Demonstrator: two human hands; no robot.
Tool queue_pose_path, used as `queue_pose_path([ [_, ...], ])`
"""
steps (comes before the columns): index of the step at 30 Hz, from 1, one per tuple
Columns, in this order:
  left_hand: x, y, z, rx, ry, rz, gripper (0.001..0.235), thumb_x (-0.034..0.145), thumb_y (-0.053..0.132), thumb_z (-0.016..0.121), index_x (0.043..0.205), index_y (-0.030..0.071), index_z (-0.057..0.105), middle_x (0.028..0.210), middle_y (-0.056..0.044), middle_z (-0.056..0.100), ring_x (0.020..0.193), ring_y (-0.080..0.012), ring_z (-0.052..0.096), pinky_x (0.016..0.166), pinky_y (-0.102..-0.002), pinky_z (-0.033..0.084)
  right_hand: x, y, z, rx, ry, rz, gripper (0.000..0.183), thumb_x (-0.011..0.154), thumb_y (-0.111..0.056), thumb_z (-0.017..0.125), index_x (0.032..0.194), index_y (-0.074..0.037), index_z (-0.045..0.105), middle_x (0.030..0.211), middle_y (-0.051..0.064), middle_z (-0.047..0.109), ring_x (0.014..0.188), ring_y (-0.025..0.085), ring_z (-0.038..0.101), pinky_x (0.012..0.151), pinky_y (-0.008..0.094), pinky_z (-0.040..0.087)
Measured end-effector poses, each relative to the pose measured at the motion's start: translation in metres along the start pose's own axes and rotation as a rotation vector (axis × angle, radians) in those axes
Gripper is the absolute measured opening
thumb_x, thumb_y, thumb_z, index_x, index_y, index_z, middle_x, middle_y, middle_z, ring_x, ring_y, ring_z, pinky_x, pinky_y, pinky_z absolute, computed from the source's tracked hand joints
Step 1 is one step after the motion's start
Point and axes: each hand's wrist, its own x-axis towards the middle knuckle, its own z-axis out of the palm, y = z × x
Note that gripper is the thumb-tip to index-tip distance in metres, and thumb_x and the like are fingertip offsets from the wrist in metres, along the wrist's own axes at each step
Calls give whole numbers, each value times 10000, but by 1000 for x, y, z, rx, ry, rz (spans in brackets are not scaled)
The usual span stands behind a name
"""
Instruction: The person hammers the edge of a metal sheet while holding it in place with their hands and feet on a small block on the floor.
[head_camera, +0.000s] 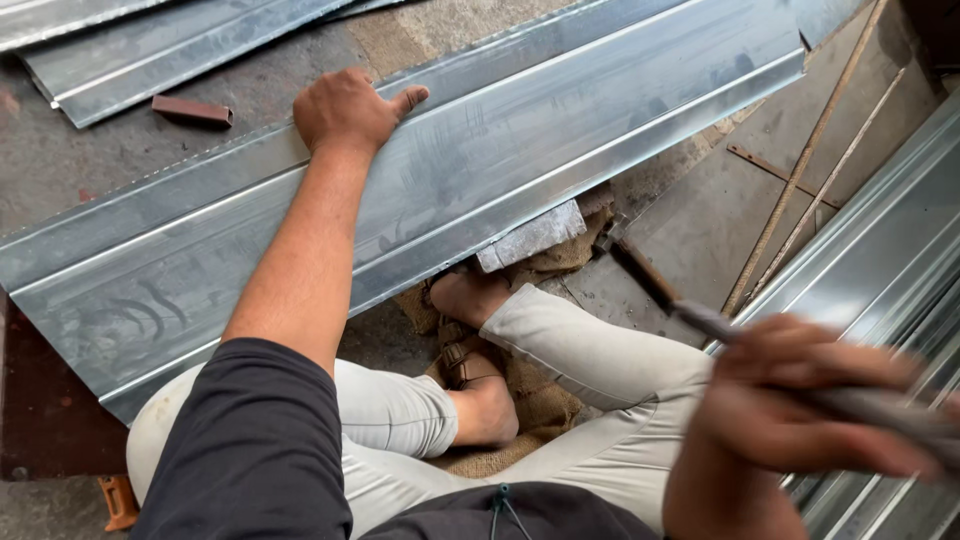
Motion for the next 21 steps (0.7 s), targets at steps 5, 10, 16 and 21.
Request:
queue_pose_path([
  [5,-2,-3,2,-5,31,14,878,700,1008,591,644,136,675,578,-56,648,541,-217,666,440,-367,503,-97,58,75,-529,-483,450,300,1027,-144,656,1312,-60,619,1083,90,739,968,131,665,815,259,527],
  [10,-7,-5,3,12,92,48,881,695,1009,603,628,135,691,591,-72,660,587,-251,674,463,-408,515,-62,52,33,-446,-204,498,318,1087,-78,636,1406,-77,623,874,3,628,725,80,572,650,224,507],
  [16,-3,-8,-6,0,33,30,857,707,989,603,650,138,692,596,-60,660,572,-232,674,465,-387,513,17,-4,-29,-60,-10,35,404,1089,-488,395,1328,-202,551,831,63,625,498,70,464,458,234,396],
  [21,-6,-7,-3,-10,-19,10,842,744,977,588,650,145,669,572,-53,636,538,-210,648,452,-354,486,-83,59,48,-598,-376,495,273,1035,-215,594,1279,-120,668,789,52,661,574,94,533,531,243,444],
])
